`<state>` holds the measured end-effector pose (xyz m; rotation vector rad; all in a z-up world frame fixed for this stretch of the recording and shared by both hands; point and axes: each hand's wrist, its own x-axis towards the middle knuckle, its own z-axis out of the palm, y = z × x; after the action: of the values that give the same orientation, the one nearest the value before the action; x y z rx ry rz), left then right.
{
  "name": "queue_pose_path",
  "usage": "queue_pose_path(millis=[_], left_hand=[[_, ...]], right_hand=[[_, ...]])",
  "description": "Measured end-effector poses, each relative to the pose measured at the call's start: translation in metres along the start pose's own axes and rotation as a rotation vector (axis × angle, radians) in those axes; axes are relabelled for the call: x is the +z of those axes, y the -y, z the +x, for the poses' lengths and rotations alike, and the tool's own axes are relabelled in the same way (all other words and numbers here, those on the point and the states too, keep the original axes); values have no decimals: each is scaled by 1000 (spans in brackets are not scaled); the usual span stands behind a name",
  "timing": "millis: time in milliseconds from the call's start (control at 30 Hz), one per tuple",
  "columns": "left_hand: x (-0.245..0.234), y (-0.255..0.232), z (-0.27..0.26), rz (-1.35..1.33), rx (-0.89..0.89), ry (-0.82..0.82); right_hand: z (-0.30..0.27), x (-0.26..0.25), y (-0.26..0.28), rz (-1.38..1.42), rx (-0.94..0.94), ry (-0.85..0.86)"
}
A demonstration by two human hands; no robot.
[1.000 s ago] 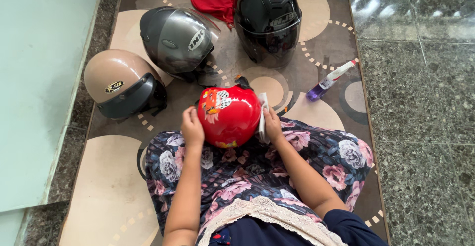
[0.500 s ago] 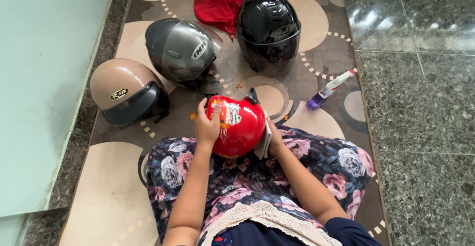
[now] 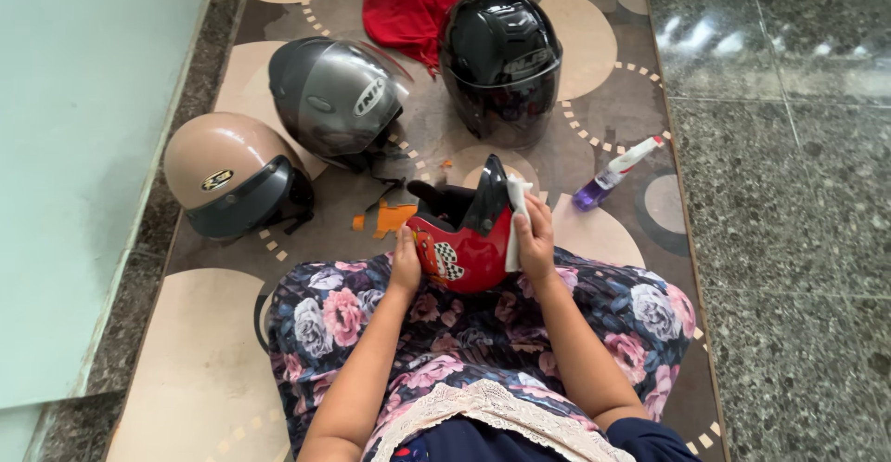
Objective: The person sits on the floor and wipes a red motorcycle helmet with a white cloth. They rotate the helmet to clean different sides, including the visor and straps, while other helmets remain on the floor nearby.
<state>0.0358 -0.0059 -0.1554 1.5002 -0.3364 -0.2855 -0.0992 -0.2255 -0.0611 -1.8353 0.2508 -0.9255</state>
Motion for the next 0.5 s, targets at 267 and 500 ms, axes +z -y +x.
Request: queue_pose_path(millis=[267, 500], left_hand=[[1, -124, 10, 503, 401, 11], [35, -165, 17, 312, 15, 144]], right_hand=[[3, 6, 13, -153, -119, 55], [-13, 26, 53, -339, -425, 185]])
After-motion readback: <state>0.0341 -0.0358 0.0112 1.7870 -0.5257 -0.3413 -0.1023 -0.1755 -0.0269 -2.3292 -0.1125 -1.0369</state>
